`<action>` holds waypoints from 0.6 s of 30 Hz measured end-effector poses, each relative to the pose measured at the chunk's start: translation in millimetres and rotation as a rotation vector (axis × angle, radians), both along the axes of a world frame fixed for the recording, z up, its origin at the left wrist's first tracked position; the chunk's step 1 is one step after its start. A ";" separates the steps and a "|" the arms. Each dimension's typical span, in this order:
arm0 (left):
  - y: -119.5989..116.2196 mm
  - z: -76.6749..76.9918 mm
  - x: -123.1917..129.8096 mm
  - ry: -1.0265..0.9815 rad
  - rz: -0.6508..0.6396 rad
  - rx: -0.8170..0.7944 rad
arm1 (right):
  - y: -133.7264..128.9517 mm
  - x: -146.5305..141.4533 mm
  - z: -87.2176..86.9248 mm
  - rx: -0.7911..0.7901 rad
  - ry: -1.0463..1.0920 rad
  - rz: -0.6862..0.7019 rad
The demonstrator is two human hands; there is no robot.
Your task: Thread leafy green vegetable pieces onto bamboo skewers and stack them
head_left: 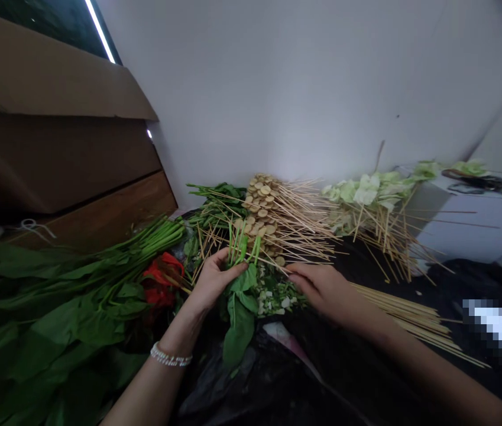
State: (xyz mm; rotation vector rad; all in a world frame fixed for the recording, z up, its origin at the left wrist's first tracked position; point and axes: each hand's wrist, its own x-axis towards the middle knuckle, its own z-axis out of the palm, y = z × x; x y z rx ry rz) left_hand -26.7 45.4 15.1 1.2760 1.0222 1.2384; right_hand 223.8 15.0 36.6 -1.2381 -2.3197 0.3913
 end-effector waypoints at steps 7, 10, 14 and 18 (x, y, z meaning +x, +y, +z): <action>-1.5 1.5 0.0 -0.042 0.052 0.014 | 7.0 37.6 16.5 -0.331 0.163 0.085; -2.2 -1.8 4.4 -0.031 0.088 0.058 | 6.1 54.6 26.7 -0.351 0.306 0.017; -4.6 -12.1 16.8 -0.041 -0.011 0.096 | 6.9 65.1 53.1 -0.319 0.654 -0.172; -10.8 -22.3 30.1 0.173 -0.189 0.080 | 16.7 50.0 84.4 -0.242 0.904 -0.173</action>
